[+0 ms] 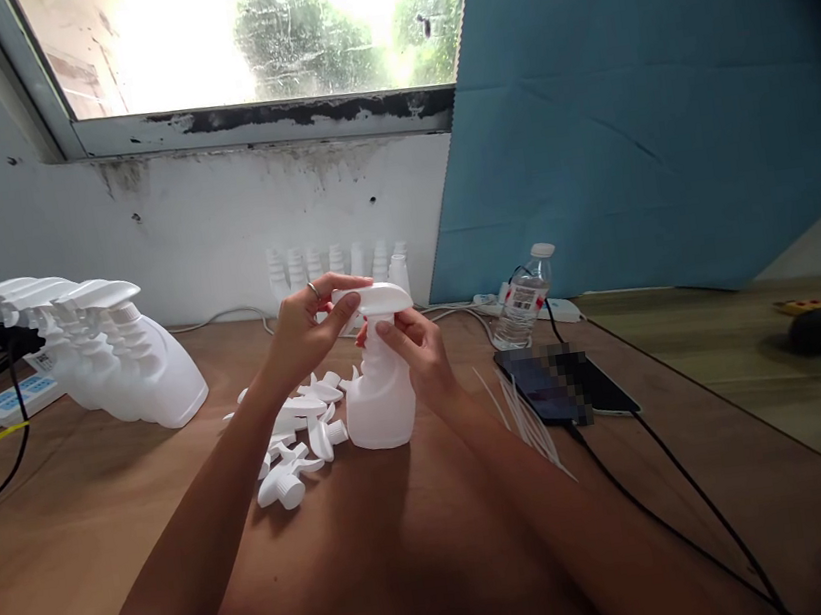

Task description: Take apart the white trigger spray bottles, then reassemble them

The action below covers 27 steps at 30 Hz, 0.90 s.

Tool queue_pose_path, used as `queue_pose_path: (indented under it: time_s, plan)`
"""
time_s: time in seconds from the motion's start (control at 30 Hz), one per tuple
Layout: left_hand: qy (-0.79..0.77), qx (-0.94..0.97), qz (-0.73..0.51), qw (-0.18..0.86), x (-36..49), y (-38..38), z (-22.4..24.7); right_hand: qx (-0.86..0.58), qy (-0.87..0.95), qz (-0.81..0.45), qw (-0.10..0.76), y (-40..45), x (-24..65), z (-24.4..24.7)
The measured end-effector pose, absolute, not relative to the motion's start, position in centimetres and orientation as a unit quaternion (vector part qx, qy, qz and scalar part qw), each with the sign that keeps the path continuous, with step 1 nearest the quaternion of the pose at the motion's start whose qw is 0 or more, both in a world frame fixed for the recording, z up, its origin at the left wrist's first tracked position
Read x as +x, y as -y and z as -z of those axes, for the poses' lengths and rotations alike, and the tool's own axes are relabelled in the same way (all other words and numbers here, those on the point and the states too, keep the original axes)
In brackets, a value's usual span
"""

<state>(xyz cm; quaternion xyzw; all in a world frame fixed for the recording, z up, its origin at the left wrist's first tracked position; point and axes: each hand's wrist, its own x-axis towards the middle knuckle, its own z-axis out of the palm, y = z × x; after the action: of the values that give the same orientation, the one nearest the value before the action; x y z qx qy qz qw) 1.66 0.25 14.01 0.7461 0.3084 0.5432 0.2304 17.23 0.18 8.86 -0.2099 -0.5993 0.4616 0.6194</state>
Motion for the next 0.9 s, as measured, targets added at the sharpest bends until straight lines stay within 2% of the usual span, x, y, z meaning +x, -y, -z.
queue_pose_path:
  time_s: [0.33, 0.73, 0.9]
  plan:
    - [-0.301, 0.747, -0.542, 0.24, 1.59, -0.01, -14.12, -0.221, 0.607, -0.469, 0.602, -0.35, 17.6, -8.79]
    - [-0.279, 0.754, -0.533, 0.262, 1.58, 0.04, -14.13, -0.248, 0.588, -0.443, 0.63, 0.33, 17.15, -9.34]
    - [-0.272, 0.732, -0.545, 0.307, 2.08, 0.09, -13.79, -0.262, 0.596, -0.435, 0.622, 0.19, 17.17, -9.43]
